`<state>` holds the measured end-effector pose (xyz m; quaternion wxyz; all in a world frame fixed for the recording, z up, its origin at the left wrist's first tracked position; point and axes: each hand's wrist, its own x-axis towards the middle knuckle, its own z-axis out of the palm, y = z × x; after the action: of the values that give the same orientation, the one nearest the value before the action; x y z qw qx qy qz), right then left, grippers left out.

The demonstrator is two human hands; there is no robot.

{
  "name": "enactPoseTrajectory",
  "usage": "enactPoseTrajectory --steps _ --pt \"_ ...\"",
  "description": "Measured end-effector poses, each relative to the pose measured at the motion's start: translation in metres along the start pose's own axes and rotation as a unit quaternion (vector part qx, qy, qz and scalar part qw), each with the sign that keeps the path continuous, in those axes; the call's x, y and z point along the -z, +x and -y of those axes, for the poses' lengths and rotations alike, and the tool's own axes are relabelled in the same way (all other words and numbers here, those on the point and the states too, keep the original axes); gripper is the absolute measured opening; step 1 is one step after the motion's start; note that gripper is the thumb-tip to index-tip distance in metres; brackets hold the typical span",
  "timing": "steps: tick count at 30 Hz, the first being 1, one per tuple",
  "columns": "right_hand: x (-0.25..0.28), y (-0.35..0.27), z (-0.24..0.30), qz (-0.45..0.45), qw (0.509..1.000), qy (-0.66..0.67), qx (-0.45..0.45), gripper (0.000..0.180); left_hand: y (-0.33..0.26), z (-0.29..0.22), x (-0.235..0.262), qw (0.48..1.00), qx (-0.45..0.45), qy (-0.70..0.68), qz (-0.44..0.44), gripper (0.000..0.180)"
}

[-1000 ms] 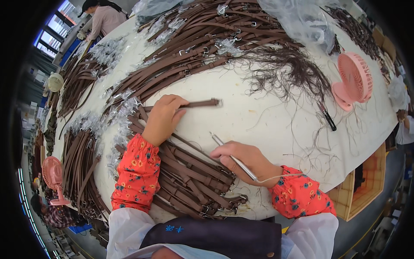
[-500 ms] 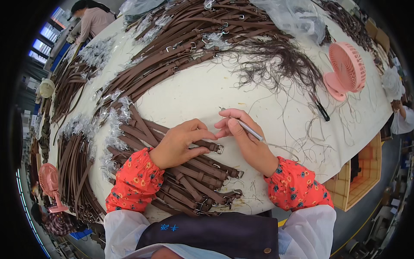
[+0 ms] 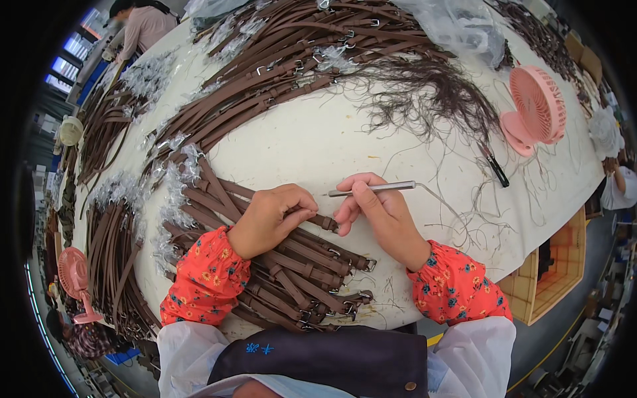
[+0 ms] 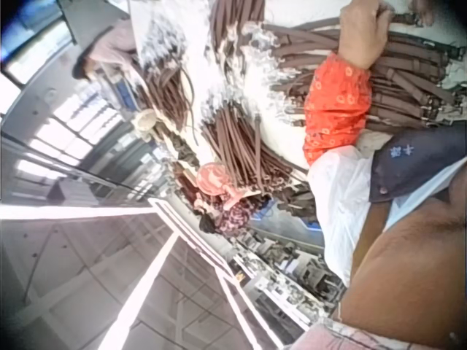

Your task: The person uses a metal tool to attach metal buckles to brown leather straps on a white table. They repeatedly pick up a strap, position the buckle, and use the tool to secure it before placing the finished item aside. The workspace is cluttered with loose straps, plastic packaging, and loose hair.

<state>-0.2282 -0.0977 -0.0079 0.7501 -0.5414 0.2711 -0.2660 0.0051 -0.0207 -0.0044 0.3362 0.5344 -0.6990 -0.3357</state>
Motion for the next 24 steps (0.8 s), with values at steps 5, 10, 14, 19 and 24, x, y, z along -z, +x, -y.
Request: enactPoseTrajectory --steps 5,10,14,19,24 --pt "-0.001 -0.0006 0.0015 0.035 0.998 -0.059 -0.003 0.039 0.0014 0.0004 0.0096 0.999 0.028 -0.017 -0.005 0.007" --pt "-0.0014 -0.0012 0.0018 0.055 0.994 -0.09 -0.007 0.041 0.0014 0.0028 0.0105 0.997 0.049 -0.061 0.018 0.01" --pt "-0.0012 -0.0016 0.0001 0.057 0.994 -0.092 -0.006 0.04 0.0017 0.0028 0.0111 0.995 0.06 -0.077 0.03 0.011" --pt "-0.0018 -0.0021 0.0005 0.056 0.994 -0.088 -0.011 0.04 0.0007 0.0036 0.0107 0.991 0.075 -0.104 0.045 0.009" --pt "-0.002 -0.002 -0.0001 0.058 0.994 -0.087 -0.019 0.039 0.0 0.0028 0.0112 0.992 0.068 -0.1 0.048 0.009"
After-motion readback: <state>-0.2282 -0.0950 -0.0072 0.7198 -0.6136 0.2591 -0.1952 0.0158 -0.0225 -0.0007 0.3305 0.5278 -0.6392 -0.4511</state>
